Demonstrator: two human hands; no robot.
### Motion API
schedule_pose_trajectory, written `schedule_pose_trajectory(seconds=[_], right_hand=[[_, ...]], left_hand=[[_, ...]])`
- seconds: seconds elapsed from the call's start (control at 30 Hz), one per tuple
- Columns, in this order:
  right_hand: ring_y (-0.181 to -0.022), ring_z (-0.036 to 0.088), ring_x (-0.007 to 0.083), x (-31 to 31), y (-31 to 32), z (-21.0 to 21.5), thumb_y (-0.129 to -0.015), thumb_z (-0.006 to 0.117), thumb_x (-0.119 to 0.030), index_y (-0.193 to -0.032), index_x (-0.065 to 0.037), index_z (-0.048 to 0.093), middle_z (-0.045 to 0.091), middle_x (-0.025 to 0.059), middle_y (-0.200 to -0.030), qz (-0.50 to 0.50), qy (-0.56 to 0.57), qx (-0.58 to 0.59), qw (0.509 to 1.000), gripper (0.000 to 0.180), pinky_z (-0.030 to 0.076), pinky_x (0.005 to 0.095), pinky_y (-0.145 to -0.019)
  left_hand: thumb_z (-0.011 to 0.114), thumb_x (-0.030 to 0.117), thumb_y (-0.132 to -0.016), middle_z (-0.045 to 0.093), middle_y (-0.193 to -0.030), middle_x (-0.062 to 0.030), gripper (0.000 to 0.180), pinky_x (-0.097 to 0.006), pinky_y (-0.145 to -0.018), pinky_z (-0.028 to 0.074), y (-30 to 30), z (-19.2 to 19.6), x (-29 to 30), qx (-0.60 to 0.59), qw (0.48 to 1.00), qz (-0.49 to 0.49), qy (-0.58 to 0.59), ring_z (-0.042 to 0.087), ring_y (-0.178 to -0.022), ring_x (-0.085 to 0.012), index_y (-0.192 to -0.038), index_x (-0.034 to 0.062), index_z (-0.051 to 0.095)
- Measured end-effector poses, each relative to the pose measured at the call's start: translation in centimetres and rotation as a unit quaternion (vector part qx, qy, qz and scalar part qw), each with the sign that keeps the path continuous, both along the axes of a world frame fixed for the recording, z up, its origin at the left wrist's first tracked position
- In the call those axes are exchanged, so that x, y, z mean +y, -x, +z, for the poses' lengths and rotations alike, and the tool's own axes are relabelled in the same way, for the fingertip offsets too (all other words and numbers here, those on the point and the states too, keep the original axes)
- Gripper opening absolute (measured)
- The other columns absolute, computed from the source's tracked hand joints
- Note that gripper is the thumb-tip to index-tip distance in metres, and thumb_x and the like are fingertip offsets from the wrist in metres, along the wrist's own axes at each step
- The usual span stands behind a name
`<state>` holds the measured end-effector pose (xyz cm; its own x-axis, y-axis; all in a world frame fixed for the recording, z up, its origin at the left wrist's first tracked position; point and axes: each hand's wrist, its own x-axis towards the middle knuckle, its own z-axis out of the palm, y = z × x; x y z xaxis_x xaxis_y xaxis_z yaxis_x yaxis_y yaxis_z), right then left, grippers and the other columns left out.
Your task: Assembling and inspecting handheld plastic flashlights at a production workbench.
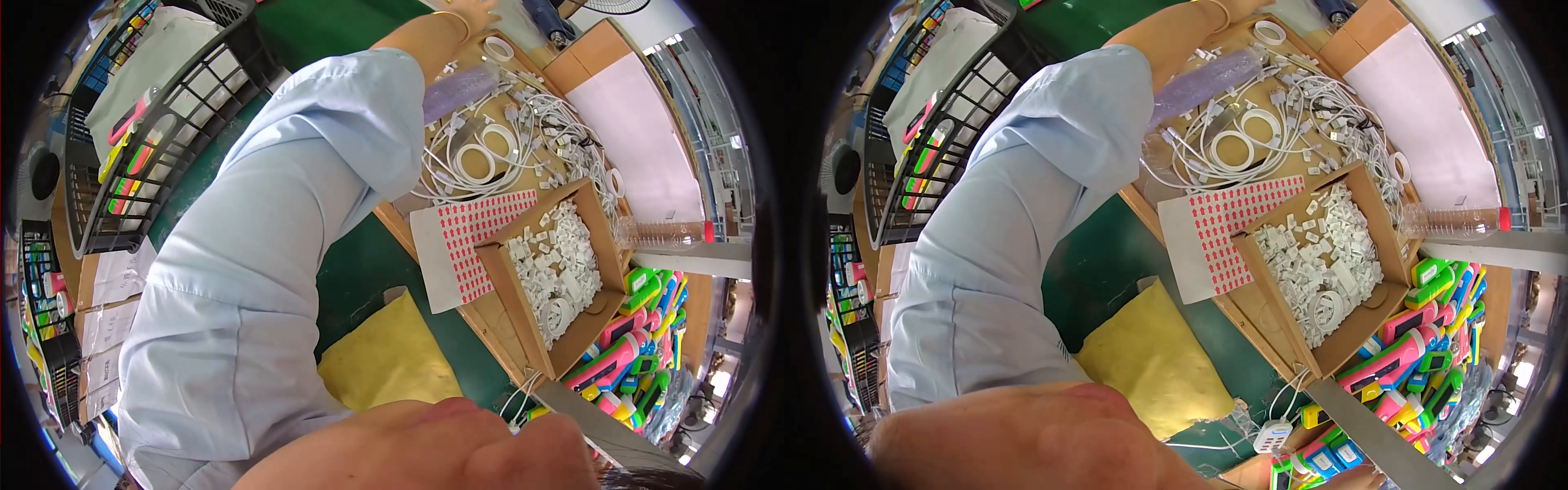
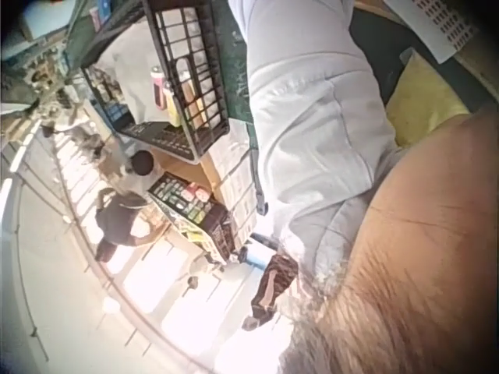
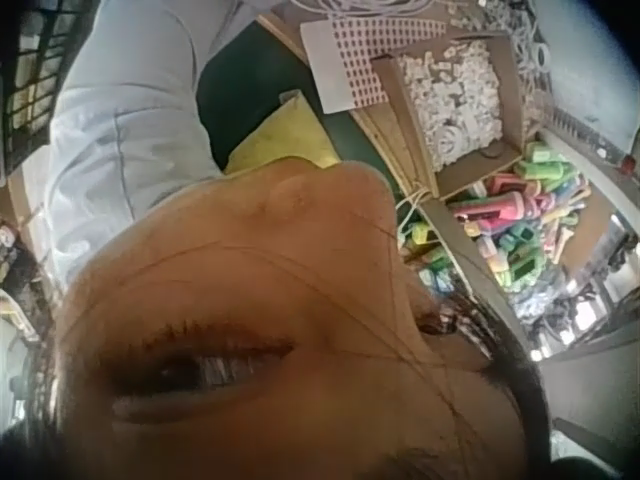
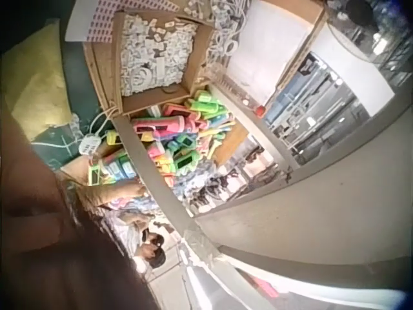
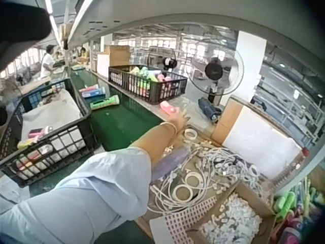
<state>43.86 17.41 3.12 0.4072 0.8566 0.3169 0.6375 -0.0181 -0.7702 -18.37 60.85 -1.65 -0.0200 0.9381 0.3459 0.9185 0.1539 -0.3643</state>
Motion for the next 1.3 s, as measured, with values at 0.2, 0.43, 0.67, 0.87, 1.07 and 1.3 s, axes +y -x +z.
schedule_pose_trajectory(seconds=[0.2,0.43,0.67,0.87,1.07,1.3], right_hand=[[-0.060,0.052,0.0172,-7.0,5.3,-1.2,-0.083,0.056,-0.026,-0.102,0.007,0.054,0.055,0.0128,-0.078,0.071,0.027,0.207,0.975,0.038,0.044,0.0266,-0.051],[-0.056,0.051,0.0165,-12.4,7.0,-1.0,-0.083,0.056,-0.026,-0.102,0.007,0.054,0.055,0.0126,-0.074,0.218,0.071,0.438,0.869,0.038,0.043,0.0258,-0.048],[-0.076,0.057,0.0320,-9.8,18.7,-1.1,-0.079,0.052,-0.056,-0.117,0.005,0.047,0.057,0.0186,-0.087,0.396,0.188,0.506,0.743,0.072,0.049,0.0415,-0.064],[-0.080,0.059,0.0331,-10.4,23.9,-2.4,-0.069,0.060,-0.061,-0.121,0.006,0.039,0.053,0.0204,-0.103,0.462,0.446,0.681,0.352,0.087,0.051,0.0413,-0.063],[-0.075,0.054,0.0180,-15.8,26.2,1.8,-0.076,0.064,-0.024,-0.107,0.000,0.048,0.054,0.0083,-0.089,0.238,0.168,0.408,0.865,0.043,0.047,0.0353,-0.063],[-0.110,0.046,0.0254,-18.3,27.7,-2.7,-0.087,0.051,-0.023,-0.123,0.006,0.040,0.047,0.0195,-0.120,0.381,0.101,0.160,0.905,0.047,0.035,0.0335,-0.093]], left_hand=[[0.039,0.012,-0.086,0.019,-0.142,-0.0196,0.031,-0.050,-0.096,0.031,4.1,-3.4,-0.6,-0.177,0.974,0.075,-0.124,0.021,-0.128,-0.0416,-0.110,0.0054,0.056],[0.061,0.020,-0.072,0.059,-0.082,-0.0146,0.022,-0.041,-0.077,0.045,0.5,6.4,-15.8,-0.574,0.751,-0.047,-0.322,0.057,-0.079,-0.0336,-0.091,0.0090,0.059],[0.071,0.011,-0.058,0.056,-0.103,-0.0079,0.047,-0.031,-0.084,0.044,-7.5,11.0,-39.7,-0.794,0.396,-0.454,0.078,0.053,-0.097,-0.0180,-0.102,0.0029,0.055],[0.052,-0.004,-0.063,0.055,-0.104,-0.0128,0.029,-0.037,-0.087,0.040,-16.5,7.3,-50.8,-0.645,0.431,-0.622,0.109,0.049,-0.103,-0.0285,-0.089,0.0051,0.061],[0.053,0.008,-0.080,0.042,-0.126,-0.0110,0.062,-0.035,-0.097,0.033,-17.1,3.0,-54.7,-0.870,0.312,-0.346,0.163,0.038,-0.117,-0.0202,-0.135,0.0060,0.027],[0.057,0.020,-0.085,0.060,-0.098,-0.0069,0.028,-0.029,-0.080,0.046,-20.8,2.8,-57.8,-0.901,0.276,-0.275,0.191,0.056,-0.091,-0.0132,-0.108,0.0035,0.050]])
